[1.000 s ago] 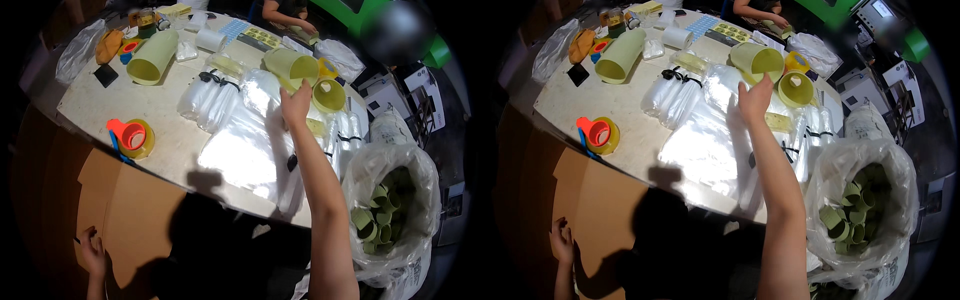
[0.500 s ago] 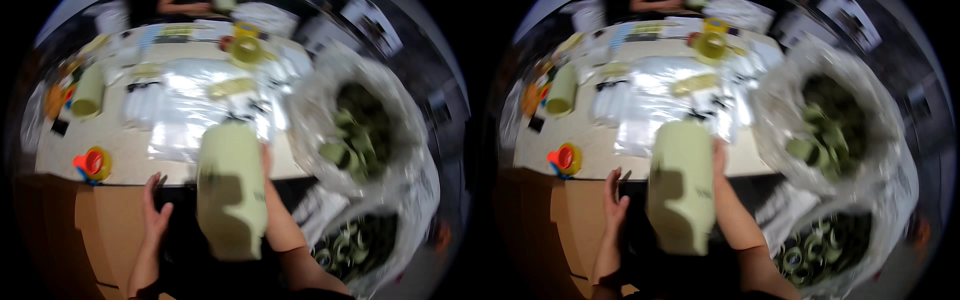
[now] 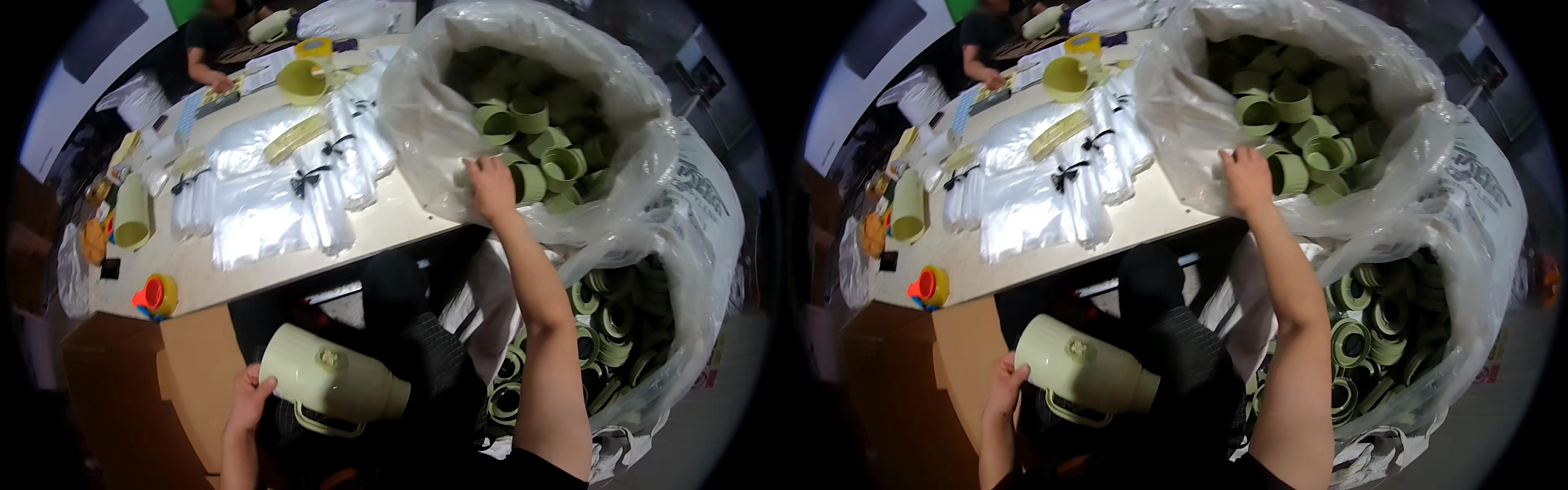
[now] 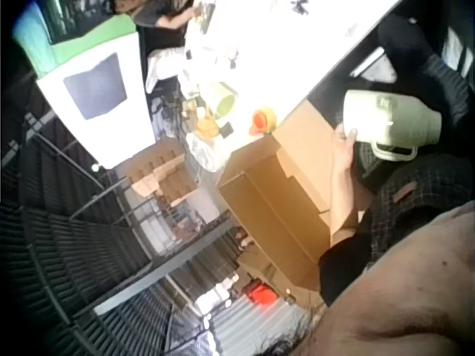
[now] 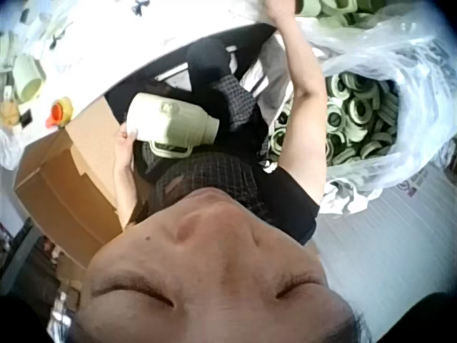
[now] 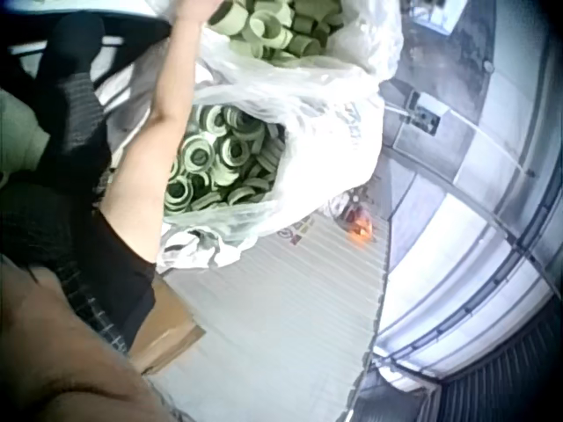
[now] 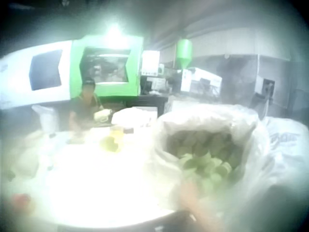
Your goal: The person puts lids on plastic jugs, places each jug into a plastic bag, and stacks the bagged jugs inside a large cardboard box.
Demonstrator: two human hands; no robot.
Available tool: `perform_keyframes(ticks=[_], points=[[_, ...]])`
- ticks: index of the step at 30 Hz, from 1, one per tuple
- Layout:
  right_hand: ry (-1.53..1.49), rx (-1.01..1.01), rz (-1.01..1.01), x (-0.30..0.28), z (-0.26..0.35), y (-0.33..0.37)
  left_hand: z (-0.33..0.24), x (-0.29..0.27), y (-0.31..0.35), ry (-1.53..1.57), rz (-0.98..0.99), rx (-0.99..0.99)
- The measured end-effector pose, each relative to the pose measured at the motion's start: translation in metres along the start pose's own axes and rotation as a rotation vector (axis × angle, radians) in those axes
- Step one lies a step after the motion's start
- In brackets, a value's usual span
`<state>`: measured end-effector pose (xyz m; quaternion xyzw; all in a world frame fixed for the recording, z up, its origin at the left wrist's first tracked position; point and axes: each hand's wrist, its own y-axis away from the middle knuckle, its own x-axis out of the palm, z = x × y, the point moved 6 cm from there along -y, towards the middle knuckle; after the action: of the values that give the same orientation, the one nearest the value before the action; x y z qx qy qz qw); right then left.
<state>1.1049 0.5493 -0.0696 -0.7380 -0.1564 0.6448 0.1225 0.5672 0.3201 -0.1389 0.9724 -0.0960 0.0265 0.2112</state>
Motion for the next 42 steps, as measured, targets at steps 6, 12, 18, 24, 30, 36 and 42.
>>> perform_keyframes(ticks=[6,12,18,24,30,36,42], points=[[-0.668,0.277,-0.423,-0.042,0.044,0.06,-0.049,0.015,-0.021,0.453,-0.381,0.189],[-0.962,0.411,-0.238,0.003,0.053,0.097,-0.027,0.012,-0.041,0.58,-0.501,0.207],[-2.688,0.766,0.095,-0.029,0.125,0.135,-0.024,0.012,-0.042,0.616,-0.403,0.203],[-1.66,0.143,-0.035,-0.085,0.183,0.129,0.003,0.031,-0.036,0.668,-0.284,0.02],[-1.388,-0.276,-0.256,-0.147,0.195,0.13,-0.016,0.026,-0.017,0.667,-0.442,0.245],[-1.693,0.11,-0.078,-0.109,0.201,0.136,-0.075,0.014,0.007,0.256,-0.59,0.559],[-1.735,0.487,-0.452,-0.083,0.103,0.163,-0.122,0.025,-0.004,0.074,-0.396,0.579]])
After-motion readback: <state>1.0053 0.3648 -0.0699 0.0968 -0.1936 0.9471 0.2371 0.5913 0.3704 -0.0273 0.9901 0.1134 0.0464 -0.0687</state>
